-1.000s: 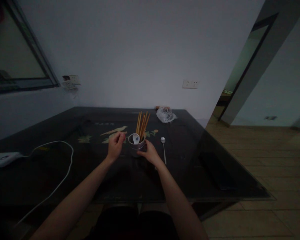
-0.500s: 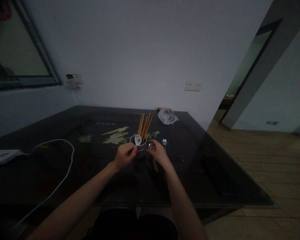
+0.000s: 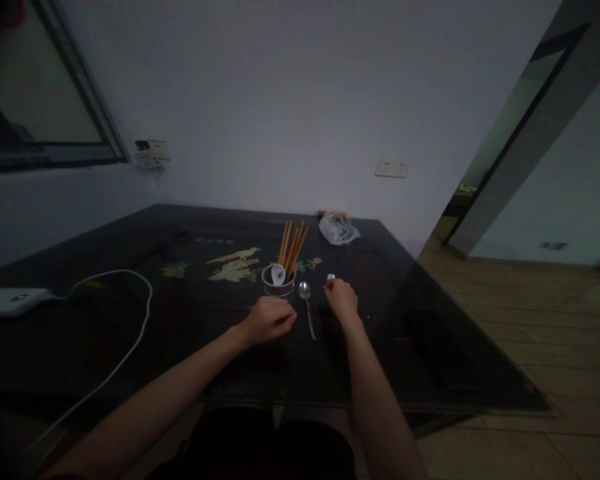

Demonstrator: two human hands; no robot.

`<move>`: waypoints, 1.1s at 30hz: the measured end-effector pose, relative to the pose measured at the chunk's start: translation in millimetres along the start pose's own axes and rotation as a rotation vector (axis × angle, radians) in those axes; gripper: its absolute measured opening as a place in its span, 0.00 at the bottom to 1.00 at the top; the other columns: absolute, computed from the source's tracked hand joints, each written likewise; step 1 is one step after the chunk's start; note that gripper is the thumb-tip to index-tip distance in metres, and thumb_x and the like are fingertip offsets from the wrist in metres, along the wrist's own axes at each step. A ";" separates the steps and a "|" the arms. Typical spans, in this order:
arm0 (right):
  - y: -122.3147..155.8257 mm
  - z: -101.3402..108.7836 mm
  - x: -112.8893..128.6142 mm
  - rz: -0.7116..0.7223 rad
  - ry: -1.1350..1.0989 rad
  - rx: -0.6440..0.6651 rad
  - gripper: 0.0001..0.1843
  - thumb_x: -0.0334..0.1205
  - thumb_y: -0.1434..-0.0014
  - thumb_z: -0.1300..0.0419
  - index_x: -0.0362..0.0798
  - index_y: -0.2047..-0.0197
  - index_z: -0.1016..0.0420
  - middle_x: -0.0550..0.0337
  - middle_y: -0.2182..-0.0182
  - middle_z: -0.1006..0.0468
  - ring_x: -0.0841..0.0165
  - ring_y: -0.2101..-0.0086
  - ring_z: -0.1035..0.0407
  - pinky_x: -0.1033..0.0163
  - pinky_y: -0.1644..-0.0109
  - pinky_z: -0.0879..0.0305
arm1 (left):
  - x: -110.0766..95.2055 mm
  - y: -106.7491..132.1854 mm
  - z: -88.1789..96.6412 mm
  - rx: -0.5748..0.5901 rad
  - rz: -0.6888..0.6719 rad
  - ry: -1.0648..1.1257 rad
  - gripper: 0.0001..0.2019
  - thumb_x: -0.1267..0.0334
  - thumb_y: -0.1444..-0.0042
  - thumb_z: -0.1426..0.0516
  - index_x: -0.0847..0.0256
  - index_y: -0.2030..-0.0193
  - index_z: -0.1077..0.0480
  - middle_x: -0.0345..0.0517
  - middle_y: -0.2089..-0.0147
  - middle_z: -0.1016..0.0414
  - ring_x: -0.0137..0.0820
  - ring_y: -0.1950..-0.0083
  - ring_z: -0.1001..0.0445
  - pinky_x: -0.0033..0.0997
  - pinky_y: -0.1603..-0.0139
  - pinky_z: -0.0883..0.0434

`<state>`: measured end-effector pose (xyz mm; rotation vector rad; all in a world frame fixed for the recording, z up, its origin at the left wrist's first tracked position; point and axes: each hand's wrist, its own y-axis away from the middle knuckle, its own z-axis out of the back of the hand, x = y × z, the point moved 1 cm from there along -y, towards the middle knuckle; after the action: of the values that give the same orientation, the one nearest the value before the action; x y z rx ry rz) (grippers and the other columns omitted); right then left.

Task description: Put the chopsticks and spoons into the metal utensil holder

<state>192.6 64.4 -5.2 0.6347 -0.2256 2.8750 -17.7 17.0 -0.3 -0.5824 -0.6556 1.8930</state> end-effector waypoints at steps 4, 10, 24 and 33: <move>11.0 -9.2 14.4 0.053 0.080 0.046 0.12 0.46 0.41 0.44 0.49 0.64 0.23 0.49 0.64 0.21 0.60 0.62 0.26 0.63 0.65 0.40 | -1.8 -1.3 0.1 0.012 -0.001 0.041 0.12 0.65 0.41 0.52 0.60 0.74 0.32 0.41 0.78 0.32 0.26 0.76 0.34 0.27 0.73 0.40; 21.8 -24.2 33.0 0.247 0.262 0.129 0.18 0.51 0.40 0.45 0.45 0.64 0.24 0.44 0.62 0.21 0.57 0.60 0.27 0.60 0.59 0.38 | -2.4 -2.8 -0.5 0.029 -0.014 0.013 0.12 0.65 0.41 0.51 0.60 0.73 0.31 0.42 0.78 0.31 0.27 0.75 0.33 0.27 0.72 0.39; 15.5 -32.9 22.7 0.152 0.121 0.164 0.11 0.43 0.42 0.44 0.46 0.67 0.25 0.49 0.65 0.21 0.61 0.62 0.26 0.65 0.65 0.41 | -0.8 -3.0 0.0 0.045 -0.011 0.037 0.12 0.65 0.41 0.52 0.60 0.72 0.31 0.42 0.78 0.31 0.27 0.75 0.32 0.27 0.72 0.39; -3.4 -27.9 5.3 0.149 -0.326 0.069 0.12 0.45 0.49 0.40 0.45 0.76 0.27 0.58 0.77 0.24 0.68 0.73 0.30 0.68 0.71 0.43 | 26.1 -1.0 25.9 -0.357 0.408 0.167 0.14 0.62 0.41 0.51 0.61 0.76 0.33 0.41 0.77 0.31 0.26 0.75 0.33 0.26 0.70 0.38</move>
<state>177.3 73.7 -27.6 1.1466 -0.2282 2.9130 -43.8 36.7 16.6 -1.1631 -0.8180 2.0815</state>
